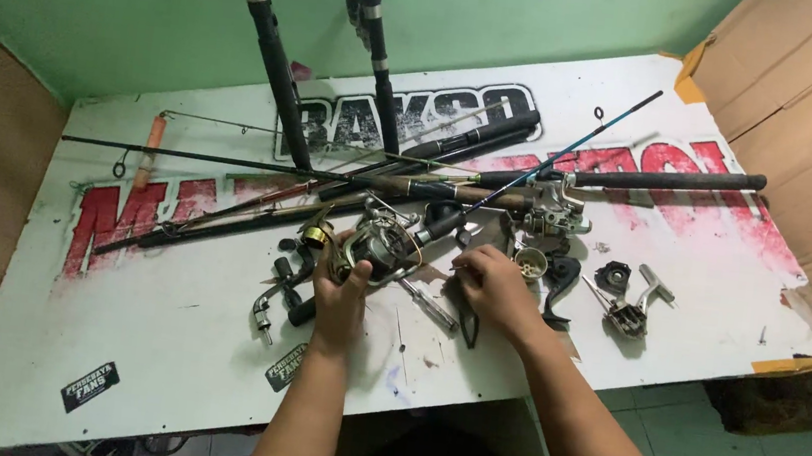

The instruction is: The person is assembling and inspecting components of a fishing reel on a workbench.

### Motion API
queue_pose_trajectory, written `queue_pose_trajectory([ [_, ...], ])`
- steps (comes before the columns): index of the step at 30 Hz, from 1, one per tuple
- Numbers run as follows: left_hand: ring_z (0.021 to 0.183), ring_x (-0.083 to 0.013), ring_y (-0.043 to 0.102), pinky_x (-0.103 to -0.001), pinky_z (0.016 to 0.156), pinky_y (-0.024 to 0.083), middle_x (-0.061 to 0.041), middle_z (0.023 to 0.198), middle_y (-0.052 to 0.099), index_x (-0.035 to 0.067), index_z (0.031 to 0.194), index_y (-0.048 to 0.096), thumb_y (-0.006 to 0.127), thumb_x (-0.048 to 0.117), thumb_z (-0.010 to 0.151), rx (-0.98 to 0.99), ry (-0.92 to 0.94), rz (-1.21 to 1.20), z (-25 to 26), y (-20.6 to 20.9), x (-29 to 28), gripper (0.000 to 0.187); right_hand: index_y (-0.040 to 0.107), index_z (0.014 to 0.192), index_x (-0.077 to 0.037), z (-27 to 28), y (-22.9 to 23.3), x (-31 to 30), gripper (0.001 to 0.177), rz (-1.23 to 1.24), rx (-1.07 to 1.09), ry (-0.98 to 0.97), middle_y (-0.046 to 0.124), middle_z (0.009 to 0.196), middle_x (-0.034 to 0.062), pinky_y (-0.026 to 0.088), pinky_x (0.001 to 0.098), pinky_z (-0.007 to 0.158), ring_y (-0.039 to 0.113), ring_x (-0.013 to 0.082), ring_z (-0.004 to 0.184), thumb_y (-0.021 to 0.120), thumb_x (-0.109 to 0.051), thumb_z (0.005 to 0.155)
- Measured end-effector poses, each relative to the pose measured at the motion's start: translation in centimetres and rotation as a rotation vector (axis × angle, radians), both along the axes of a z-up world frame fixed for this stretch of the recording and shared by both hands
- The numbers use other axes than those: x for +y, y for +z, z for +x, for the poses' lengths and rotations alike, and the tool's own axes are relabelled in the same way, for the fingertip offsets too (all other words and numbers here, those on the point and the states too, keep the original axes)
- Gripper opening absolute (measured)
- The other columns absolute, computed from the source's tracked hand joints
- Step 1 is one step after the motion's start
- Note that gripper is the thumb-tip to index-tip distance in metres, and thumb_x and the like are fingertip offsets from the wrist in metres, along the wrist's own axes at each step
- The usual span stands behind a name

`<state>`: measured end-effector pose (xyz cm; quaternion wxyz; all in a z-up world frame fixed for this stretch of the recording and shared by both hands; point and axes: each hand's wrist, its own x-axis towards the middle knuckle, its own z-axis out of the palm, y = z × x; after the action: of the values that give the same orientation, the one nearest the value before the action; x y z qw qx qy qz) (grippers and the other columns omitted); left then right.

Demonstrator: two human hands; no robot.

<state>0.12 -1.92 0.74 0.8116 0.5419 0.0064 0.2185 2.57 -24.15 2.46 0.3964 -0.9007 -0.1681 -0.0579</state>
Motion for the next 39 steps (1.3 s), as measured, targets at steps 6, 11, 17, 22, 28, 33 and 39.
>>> queue_pose_trajectory([
  [6, 0.109, -0.0248, 0.066, -0.045, 0.095, 0.059, -0.020, 0.115, 0.069, -0.001, 0.135, 0.058, 0.089, 0.015, 0.075, -0.043, -0.062, 0.053, 0.4, -1.5, 0.7, 0.069, 0.078, 0.106, -0.012, 0.5, -0.8, 0.8, 0.022, 0.130, -0.018, -0.028, 0.074, 0.099, 0.0125, 0.063, 0.0409, 0.077, 0.073, 0.0341, 0.093, 0.076, -0.007, 0.085],
  [11, 0.108, -0.0238, 0.067, -0.042, 0.093, 0.060, -0.019, 0.116, 0.071, 0.002, 0.136, 0.060, 0.093, 0.004, 0.068, 0.019, -0.159, 0.037, -0.2, 0.6, 0.6, 0.076, 0.065, 0.134, -0.011, 0.1, 1.8, 2.8, 0.048, 0.494, 0.170, 0.063, 0.072, 0.114, 0.0185, 0.060, 0.0423, 0.081, 0.073, 0.0341, 0.101, 0.080, -0.022, 0.090],
  [17, 0.102, -0.0280, 0.073, -0.043, 0.090, 0.064, -0.023, 0.113, 0.074, -0.001, 0.136, 0.060, 0.094, -0.002, 0.066, 0.094, -0.212, 0.007, -0.3, -0.2, 1.0, 0.077, 0.063, 0.141, -0.010, 1.1, 2.1, 4.1, 0.068, 0.447, 0.198, 0.184, 0.068, 0.124, 0.0203, 0.058, 0.0490, 0.091, 0.068, 0.0407, 0.113, 0.090, -0.025, 0.080],
  [22, 0.097, -0.0343, 0.075, -0.048, 0.086, 0.065, -0.026, 0.110, 0.073, -0.002, 0.138, 0.055, 0.087, -0.011, 0.071, 0.045, -0.271, -0.100, 0.6, -2.1, 1.6, 0.075, 0.070, 0.129, -0.010, 2.3, -1.3, 4.3, 0.057, 0.596, 0.208, 0.218, 0.066, 0.111, 0.0089, 0.058, 0.0328, 0.078, 0.064, 0.0194, 0.093, 0.093, -0.017, 0.078],
  [28, 0.098, -0.0307, 0.075, -0.047, 0.087, 0.065, -0.024, 0.110, 0.075, -0.002, 0.136, 0.058, 0.090, -0.006, 0.072, 0.036, -0.212, 0.009, 0.7, -2.3, 0.6, 0.072, 0.070, 0.127, -0.004, 3.4, -3.5, 3.9, 0.048, 0.689, 0.154, 0.248, 0.063, 0.118, 0.0088, 0.054, 0.0313, 0.078, 0.059, 0.0154, 0.092, 0.088, -0.017, 0.085],
  [33, 0.101, -0.0234, 0.071, -0.041, 0.093, 0.062, -0.019, 0.113, 0.074, 0.002, 0.135, 0.062, 0.096, 0.004, 0.068, 0.079, -0.139, 0.107, 0.4, -2.7, 0.0, 0.075, 0.073, 0.120, -0.001, 3.4, -4.9, 3.8, 0.040, 0.667, 0.106, 0.181, 0.070, 0.119, 0.0160, 0.052, 0.0381, 0.091, 0.066, 0.0242, 0.109, 0.084, -0.023, 0.089],
  [39, 0.115, -0.0270, 0.069, -0.044, 0.100, 0.059, -0.018, 0.124, 0.072, 0.011, 0.137, 0.064, 0.097, 0.019, 0.071, 0.150, -0.120, 0.279, 0.2, -2.6, -0.8, 0.074, 0.074, 0.117, -0.002, 2.4, -3.9, 4.2, 0.039, 0.685, 0.070, 0.114, 0.072, 0.117, 0.0151, 0.052, 0.0374, 0.093, 0.068, 0.0247, 0.111, 0.084, -0.028, 0.090],
])
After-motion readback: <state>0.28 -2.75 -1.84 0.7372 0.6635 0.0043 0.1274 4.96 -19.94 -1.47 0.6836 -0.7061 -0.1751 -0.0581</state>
